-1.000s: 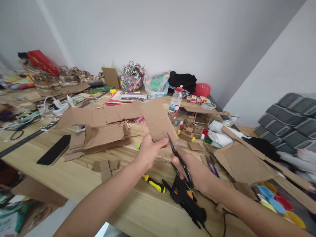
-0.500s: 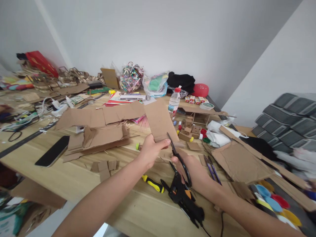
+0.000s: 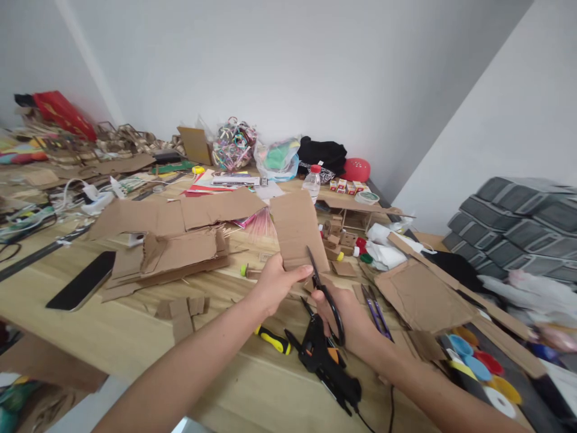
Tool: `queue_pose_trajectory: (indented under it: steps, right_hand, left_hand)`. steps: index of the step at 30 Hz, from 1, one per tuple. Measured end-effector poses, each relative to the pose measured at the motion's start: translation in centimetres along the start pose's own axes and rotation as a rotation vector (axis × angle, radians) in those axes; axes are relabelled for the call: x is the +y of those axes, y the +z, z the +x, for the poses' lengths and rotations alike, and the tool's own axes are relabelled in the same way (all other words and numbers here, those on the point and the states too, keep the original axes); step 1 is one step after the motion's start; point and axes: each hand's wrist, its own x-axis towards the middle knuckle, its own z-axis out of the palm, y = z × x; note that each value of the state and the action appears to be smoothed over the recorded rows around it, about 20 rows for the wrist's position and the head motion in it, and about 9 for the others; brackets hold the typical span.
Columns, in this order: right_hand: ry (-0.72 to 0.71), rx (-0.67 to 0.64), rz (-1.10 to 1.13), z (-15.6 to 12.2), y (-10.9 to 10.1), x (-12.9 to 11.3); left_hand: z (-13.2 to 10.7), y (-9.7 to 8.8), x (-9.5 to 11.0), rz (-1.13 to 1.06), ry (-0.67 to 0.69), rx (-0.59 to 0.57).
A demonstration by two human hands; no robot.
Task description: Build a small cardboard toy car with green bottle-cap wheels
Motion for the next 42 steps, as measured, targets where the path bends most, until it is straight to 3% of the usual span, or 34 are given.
queue_pose_trajectory:
  steps: [6, 13, 22, 26, 32, 42]
  right_hand:
    - [0.068, 0.028, 0.019, -0.8, -0.1, -0.6]
    - [0.117, 0.037, 0.036, -0.7, 0.2, -0.8]
    - [-0.001, -0.025, -0.007, -1.6, -0.9, -1.6]
    - [0.022, -0.071, 0.014, -1.6, -1.0, -1.6]
    - [0.081, -0.238, 0.195, -1.4, -1.8, -2.4]
    - [0.108, -0.360, 0.187, -1.5, -4.1, -3.5]
  left_hand:
    - [1.8, -0.7, 1.2, 0.042, 0.147, 0.073]
    - [2.5, -0.5, 1.1, 0.366, 0.385, 0.193]
    - [2.0, -0.6, 0.8, 0.426, 0.385, 0.190]
    - [1.9, -0.9, 0.4, 0.455, 0.397, 0.223]
    - [1.9, -1.1, 0.6, 0.495, 0.396, 0.245]
    - [2.0, -1.3, 0.4, 0.529, 0.415, 0.219]
